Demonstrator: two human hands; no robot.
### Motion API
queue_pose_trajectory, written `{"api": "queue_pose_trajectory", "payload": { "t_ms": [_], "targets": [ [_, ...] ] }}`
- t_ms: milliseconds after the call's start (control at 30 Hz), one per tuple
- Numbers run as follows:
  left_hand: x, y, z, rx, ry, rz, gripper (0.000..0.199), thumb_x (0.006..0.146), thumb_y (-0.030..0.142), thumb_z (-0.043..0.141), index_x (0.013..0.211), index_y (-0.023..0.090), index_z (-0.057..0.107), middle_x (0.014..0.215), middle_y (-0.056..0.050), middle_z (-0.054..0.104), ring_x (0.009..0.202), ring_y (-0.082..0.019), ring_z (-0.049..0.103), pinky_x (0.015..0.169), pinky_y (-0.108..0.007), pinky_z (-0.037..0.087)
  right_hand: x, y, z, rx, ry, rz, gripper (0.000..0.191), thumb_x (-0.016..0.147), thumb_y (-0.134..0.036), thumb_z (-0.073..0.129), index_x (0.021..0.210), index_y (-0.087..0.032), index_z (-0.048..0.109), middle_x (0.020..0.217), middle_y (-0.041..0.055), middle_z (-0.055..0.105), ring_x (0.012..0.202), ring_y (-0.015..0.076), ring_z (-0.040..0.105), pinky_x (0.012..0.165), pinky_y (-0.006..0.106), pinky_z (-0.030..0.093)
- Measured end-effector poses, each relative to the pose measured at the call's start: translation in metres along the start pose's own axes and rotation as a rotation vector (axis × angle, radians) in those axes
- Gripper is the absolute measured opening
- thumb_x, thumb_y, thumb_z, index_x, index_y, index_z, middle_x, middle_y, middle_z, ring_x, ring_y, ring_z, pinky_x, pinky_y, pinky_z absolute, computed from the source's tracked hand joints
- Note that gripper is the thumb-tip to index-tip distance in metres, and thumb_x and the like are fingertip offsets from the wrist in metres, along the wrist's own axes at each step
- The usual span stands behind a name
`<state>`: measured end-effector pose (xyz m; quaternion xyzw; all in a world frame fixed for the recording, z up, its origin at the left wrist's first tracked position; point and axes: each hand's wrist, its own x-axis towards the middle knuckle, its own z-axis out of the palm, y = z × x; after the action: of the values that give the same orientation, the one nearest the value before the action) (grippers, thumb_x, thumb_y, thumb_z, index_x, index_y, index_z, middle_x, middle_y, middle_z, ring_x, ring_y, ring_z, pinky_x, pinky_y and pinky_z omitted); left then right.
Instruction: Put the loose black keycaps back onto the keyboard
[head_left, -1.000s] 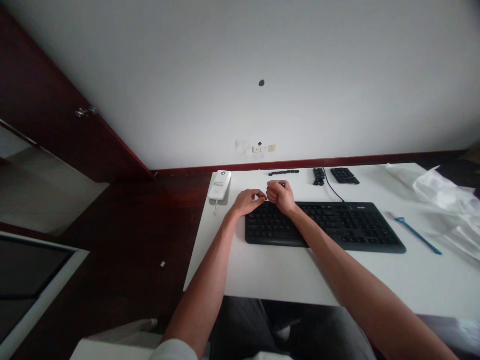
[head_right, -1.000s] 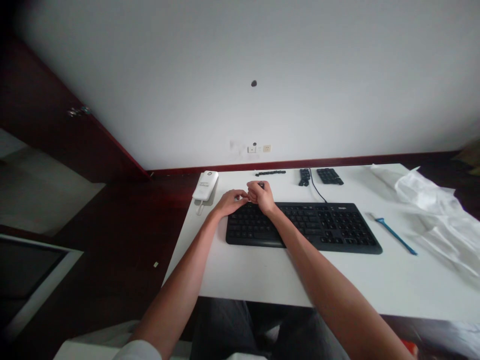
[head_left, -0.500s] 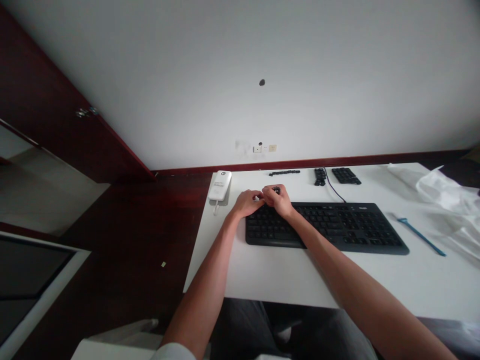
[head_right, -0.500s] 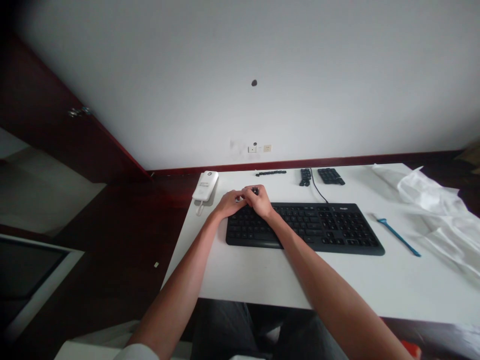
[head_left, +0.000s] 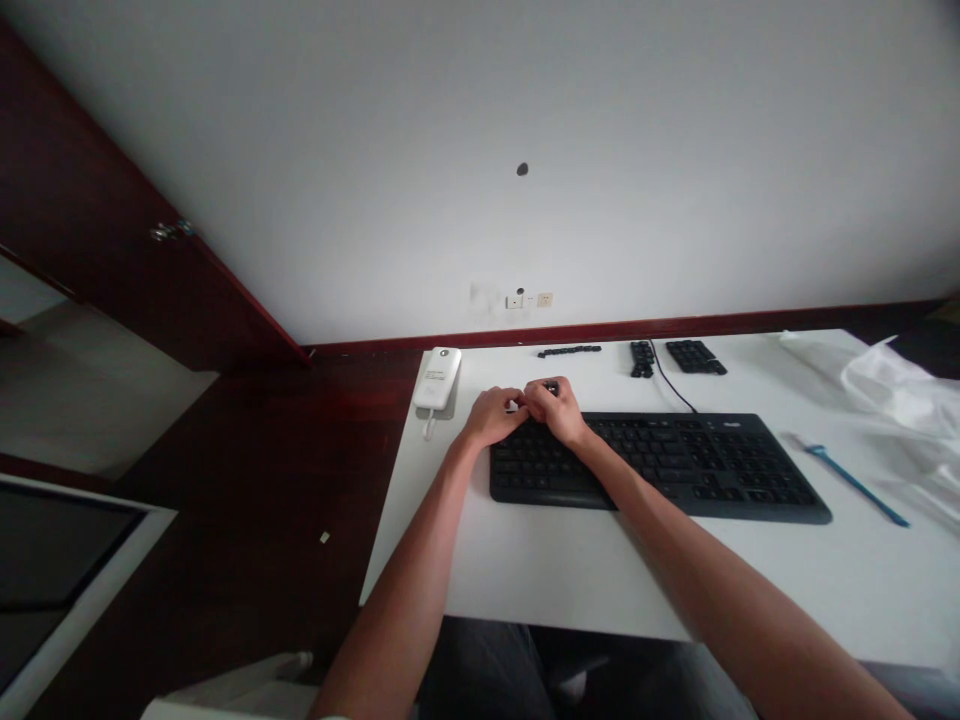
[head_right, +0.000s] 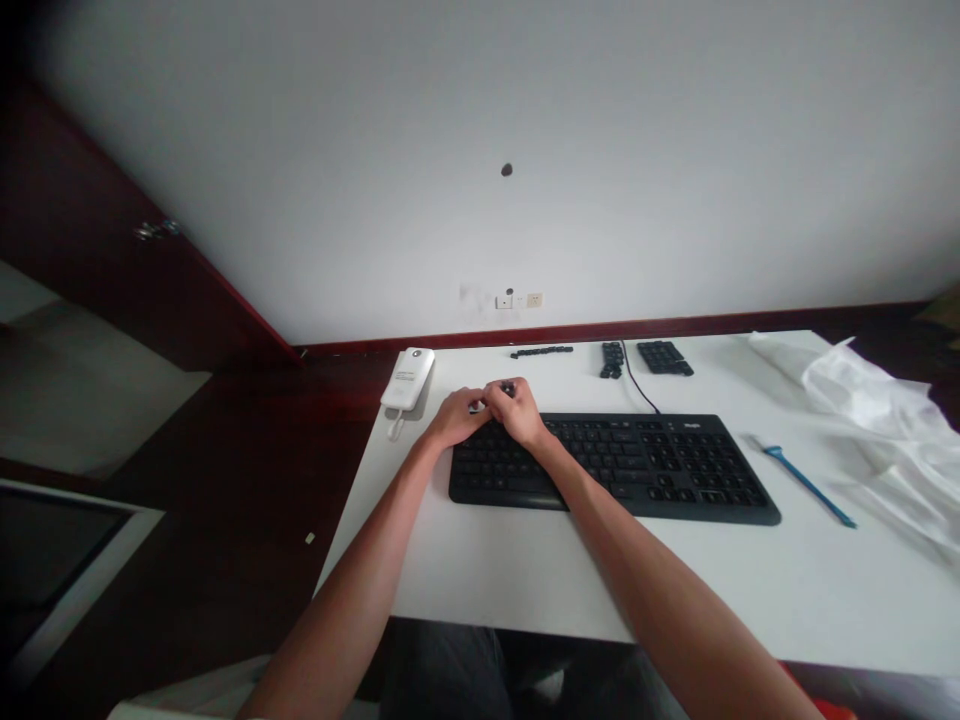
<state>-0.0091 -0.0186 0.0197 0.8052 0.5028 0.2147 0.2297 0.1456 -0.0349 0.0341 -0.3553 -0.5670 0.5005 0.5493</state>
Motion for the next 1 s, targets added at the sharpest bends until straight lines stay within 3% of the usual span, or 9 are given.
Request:
{"api": "queue_pose_trajectory", "payload": {
  "t_ms": [367, 467, 567, 667, 833, 1000],
  "targets": [
    [0.001, -0.006, 0.003, 0.022, 0.007, 0.026, 0.025, 0.095, 0.040, 0.059, 0.098, 0.025, 0.078, 0.089, -0.002, 0.075, 0.087, -0.021, 0.066, 0.085, -0.030, 0.049, 0.000, 0.011, -0.003, -0.026, 0.005, 0.003, 0.043, 0.084, -0.032, 0.057, 0.046, -0.022, 0.039, 0.044, -0.0049, 0.034, 0.045, 0.0085, 0.027, 0.046, 0.027, 0.021],
    [0.001, -0.002, 0.000, 0.028, -0.023, 0.056, 0.027, 0.097, 0.041, 0.058, 0.097, 0.025, 0.079, 0.091, -0.003, 0.077, 0.088, -0.022, 0.068, 0.086, -0.031, 0.050, 0.000, 0.008, -0.002, 0.024, -0.004, 0.021, 0.043, 0.083, -0.032, 0.059, 0.046, -0.022, 0.039, 0.045, -0.0048, 0.034, 0.045, 0.0083, 0.028, 0.045, 0.027, 0.021],
    [0.000, 0.005, -0.004, 0.004, -0.058, 0.096, 0.028, 0.097, 0.045, 0.059, 0.097, 0.027, 0.081, 0.098, -0.002, 0.079, 0.094, -0.022, 0.070, 0.091, -0.031, 0.050, 0.002, -0.001, -0.008, 0.074, 0.066, 0.061, 0.044, 0.081, -0.035, 0.063, 0.048, -0.023, 0.037, 0.044, -0.0058, 0.032, 0.043, 0.0078, 0.025, 0.041, 0.026, 0.020],
    [-0.002, 0.011, -0.005, -0.009, -0.051, 0.097, 0.031, 0.096, 0.051, 0.061, 0.092, 0.027, 0.081, 0.101, -0.001, 0.080, 0.098, -0.022, 0.070, 0.096, -0.032, 0.049, 0.005, -0.013, -0.029, 0.069, 0.193, 0.052, 0.043, 0.080, -0.036, 0.066, 0.052, -0.025, 0.035, 0.043, -0.0064, 0.032, 0.041, 0.0078, 0.025, 0.038, 0.026, 0.019],
    [-0.002, 0.014, -0.004, -0.028, -0.047, 0.076, 0.035, 0.094, 0.056, 0.064, 0.086, 0.026, 0.080, 0.097, -0.001, 0.080, 0.096, -0.022, 0.071, 0.095, -0.032, 0.050, 0.002, -0.022, -0.081, -0.015, 0.319, 0.037, 0.042, 0.078, -0.036, 0.070, 0.055, -0.026, 0.036, 0.044, -0.0060, 0.035, 0.039, 0.0082, 0.027, 0.034, 0.025, 0.019],
    [-0.002, 0.014, -0.001, 0.027, -0.038, 0.051, 0.030, 0.090, 0.053, 0.069, 0.084, 0.026, 0.079, 0.097, -0.001, 0.079, 0.099, -0.024, 0.069, 0.097, -0.034, 0.049, -0.009, -0.016, -0.109, 0.149, 0.442, 0.058, 0.046, 0.075, -0.032, 0.072, 0.056, -0.026, 0.031, 0.046, -0.0096, 0.026, 0.040, 0.0062, 0.021, 0.034, 0.024, 0.016]
  ]
}}
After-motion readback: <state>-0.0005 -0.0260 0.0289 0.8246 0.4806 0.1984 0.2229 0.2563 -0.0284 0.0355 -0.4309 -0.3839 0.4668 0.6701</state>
